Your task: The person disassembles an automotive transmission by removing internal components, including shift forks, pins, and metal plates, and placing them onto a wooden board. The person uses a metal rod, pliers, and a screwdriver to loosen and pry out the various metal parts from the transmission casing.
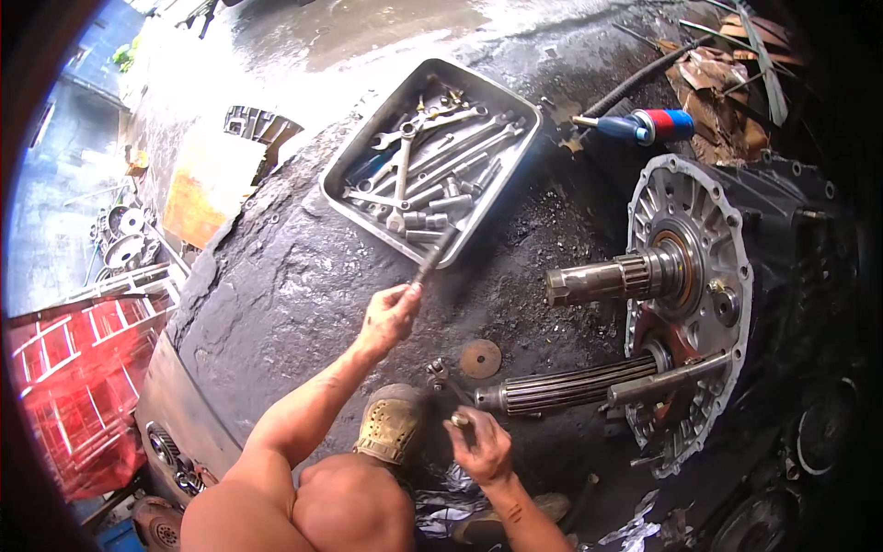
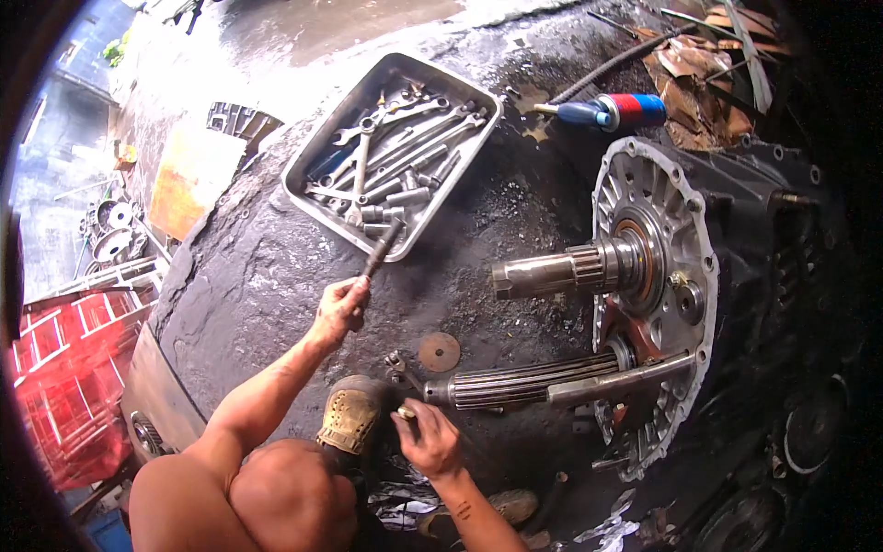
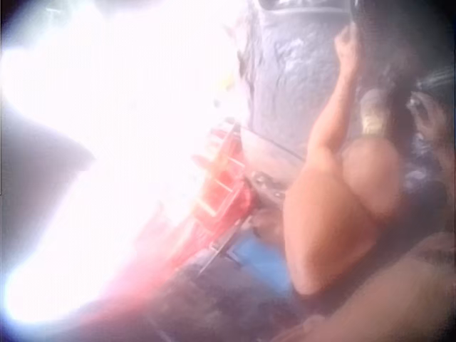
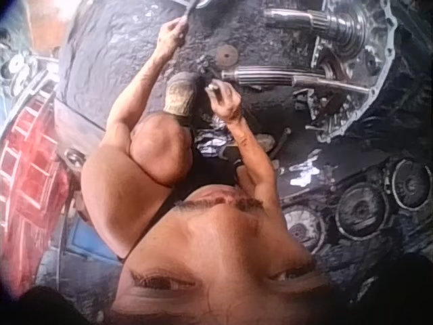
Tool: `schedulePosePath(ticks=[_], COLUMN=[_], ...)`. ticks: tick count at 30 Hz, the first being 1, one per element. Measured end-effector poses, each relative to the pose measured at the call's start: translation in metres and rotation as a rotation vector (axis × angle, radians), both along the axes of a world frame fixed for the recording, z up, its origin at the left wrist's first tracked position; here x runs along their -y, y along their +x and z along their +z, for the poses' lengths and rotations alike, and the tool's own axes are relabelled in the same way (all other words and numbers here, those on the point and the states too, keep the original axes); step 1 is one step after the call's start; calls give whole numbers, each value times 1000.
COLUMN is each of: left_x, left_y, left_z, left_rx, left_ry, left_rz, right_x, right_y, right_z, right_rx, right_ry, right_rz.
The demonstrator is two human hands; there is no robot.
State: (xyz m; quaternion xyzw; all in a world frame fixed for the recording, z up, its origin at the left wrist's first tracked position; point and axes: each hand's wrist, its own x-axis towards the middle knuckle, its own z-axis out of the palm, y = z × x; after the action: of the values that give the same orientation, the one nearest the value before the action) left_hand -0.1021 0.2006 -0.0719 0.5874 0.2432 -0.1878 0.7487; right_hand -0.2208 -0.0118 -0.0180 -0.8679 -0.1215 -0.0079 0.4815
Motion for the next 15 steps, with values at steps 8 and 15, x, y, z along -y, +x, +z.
schedulePosePath(ticks=[8, 15], left_x=[-75, -81], left_y=[-3, -41], left_z=[28, 28], left_rx=[157, 160], left_ry=[159, 229], left_rz=[495, 432], right_x=[-94, -96], right_y=[179, 185], right_z=[45, 72], right_rx=[-615, -355], right_ry=[795, 350], right_rz=[-191, 105])
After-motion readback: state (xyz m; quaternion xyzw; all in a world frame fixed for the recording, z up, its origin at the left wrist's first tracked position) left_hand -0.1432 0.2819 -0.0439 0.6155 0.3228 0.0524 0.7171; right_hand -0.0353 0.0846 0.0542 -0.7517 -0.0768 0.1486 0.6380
